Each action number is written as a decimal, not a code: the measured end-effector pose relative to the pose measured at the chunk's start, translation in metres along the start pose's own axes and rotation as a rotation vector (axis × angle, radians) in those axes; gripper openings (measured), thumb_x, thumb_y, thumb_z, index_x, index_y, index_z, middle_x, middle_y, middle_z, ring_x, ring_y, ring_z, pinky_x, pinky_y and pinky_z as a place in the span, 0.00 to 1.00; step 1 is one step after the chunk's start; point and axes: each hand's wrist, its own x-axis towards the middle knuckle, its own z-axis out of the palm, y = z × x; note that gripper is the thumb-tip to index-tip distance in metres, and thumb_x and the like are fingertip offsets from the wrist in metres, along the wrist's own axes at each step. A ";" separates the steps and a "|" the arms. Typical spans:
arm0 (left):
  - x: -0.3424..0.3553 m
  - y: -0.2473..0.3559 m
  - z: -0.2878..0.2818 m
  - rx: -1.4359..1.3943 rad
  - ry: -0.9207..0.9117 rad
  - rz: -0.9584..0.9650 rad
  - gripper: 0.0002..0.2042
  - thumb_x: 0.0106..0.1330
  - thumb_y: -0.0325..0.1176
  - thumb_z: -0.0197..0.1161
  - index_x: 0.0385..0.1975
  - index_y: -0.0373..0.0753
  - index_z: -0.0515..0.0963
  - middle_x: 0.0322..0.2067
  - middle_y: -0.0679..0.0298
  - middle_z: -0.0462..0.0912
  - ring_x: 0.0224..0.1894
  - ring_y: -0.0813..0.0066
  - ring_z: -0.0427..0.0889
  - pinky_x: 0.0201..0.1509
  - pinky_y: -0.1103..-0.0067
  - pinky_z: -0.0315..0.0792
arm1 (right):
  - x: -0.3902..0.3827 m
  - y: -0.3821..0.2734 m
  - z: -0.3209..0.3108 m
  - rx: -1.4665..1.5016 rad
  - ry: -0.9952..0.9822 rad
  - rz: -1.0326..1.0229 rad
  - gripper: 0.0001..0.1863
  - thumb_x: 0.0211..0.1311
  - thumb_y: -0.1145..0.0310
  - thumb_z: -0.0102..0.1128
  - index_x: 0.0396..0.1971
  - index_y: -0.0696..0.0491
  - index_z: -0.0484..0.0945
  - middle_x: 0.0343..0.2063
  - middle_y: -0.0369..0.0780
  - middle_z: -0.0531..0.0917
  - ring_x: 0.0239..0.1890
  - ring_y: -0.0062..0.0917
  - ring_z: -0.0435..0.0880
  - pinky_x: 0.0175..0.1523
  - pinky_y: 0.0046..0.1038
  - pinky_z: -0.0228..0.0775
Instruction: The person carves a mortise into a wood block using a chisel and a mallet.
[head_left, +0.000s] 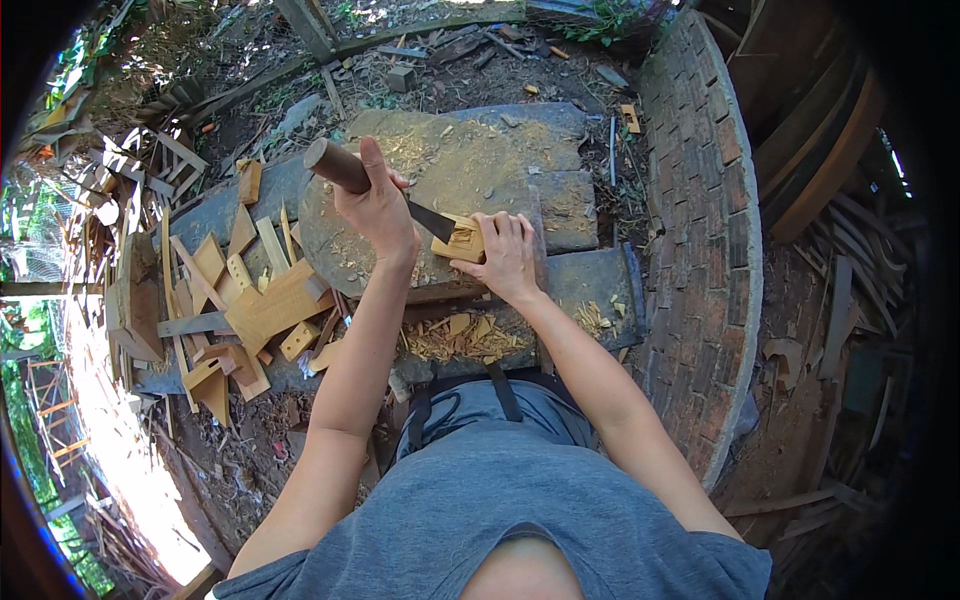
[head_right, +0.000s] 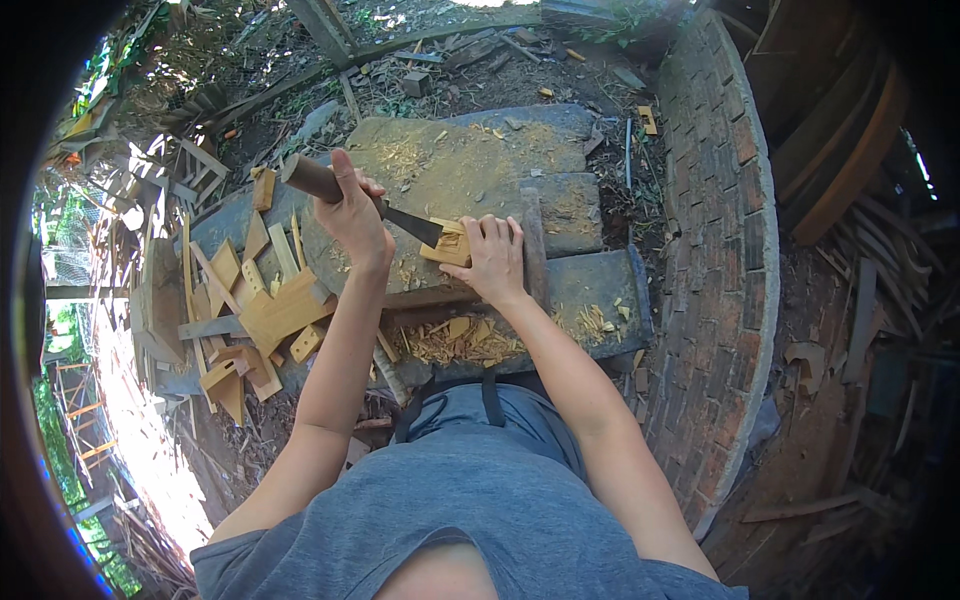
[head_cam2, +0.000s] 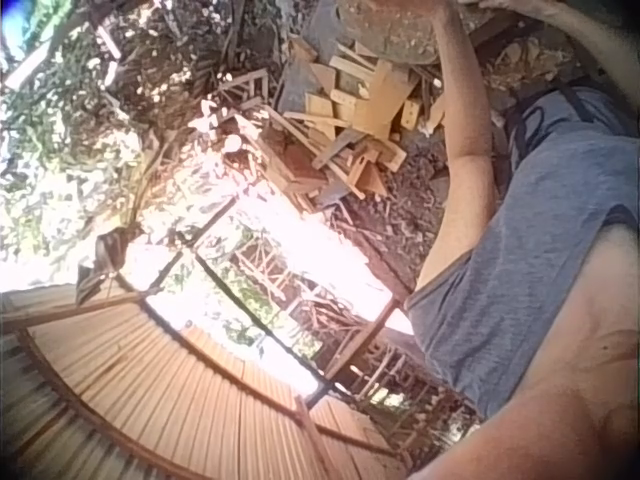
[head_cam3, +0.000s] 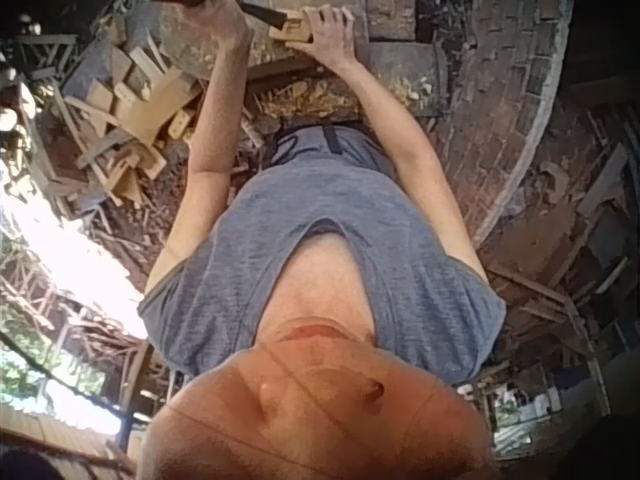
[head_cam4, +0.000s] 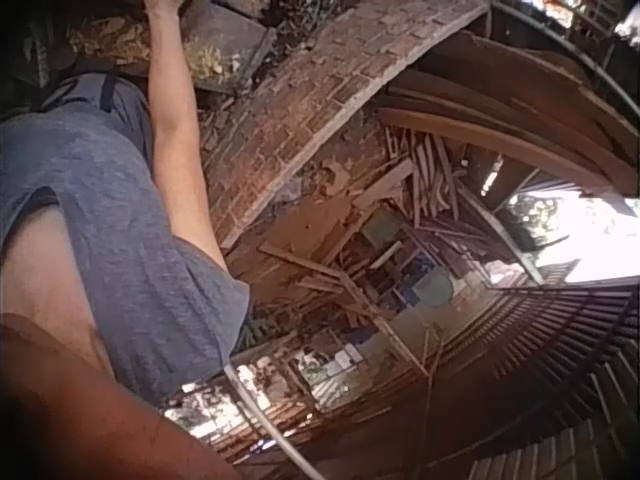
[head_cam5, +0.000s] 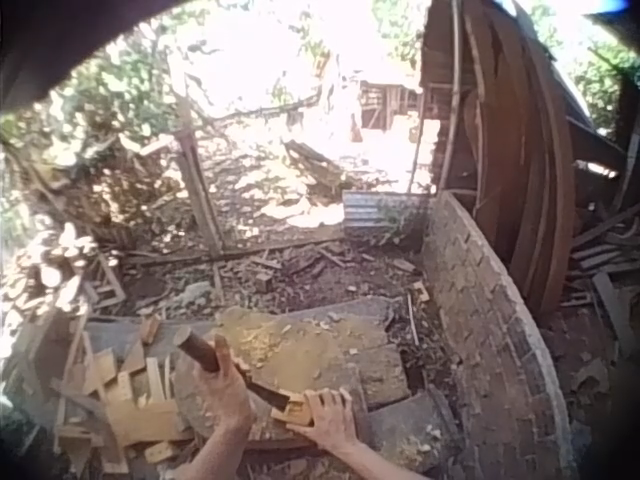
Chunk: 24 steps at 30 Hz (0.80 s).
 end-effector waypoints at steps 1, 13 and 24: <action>0.000 -0.002 0.000 0.013 -0.005 0.008 0.18 0.69 0.46 0.65 0.27 0.41 0.67 0.18 0.71 0.69 0.18 0.83 0.72 0.23 0.84 0.67 | 0.000 0.000 0.000 -0.002 0.006 -0.001 0.41 0.42 0.43 0.75 0.54 0.47 0.70 0.44 0.38 0.72 0.55 0.34 0.69 0.69 0.42 0.49; -0.002 -0.011 0.001 0.052 -0.017 0.134 0.17 0.69 0.44 0.66 0.29 0.40 0.69 0.17 0.70 0.70 0.16 0.83 0.72 0.19 0.84 0.67 | 0.001 -0.002 -0.001 0.011 0.001 0.003 0.41 0.41 0.43 0.76 0.54 0.47 0.70 0.43 0.38 0.72 0.54 0.33 0.70 0.69 0.43 0.50; -0.007 -0.020 0.004 0.012 -0.031 0.119 0.17 0.67 0.41 0.69 0.27 0.40 0.68 0.18 0.72 0.71 0.15 0.85 0.68 0.18 0.84 0.63 | 0.001 -0.001 -0.002 0.016 0.036 -0.009 0.41 0.37 0.46 0.78 0.52 0.47 0.71 0.42 0.37 0.72 0.53 0.33 0.70 0.68 0.42 0.51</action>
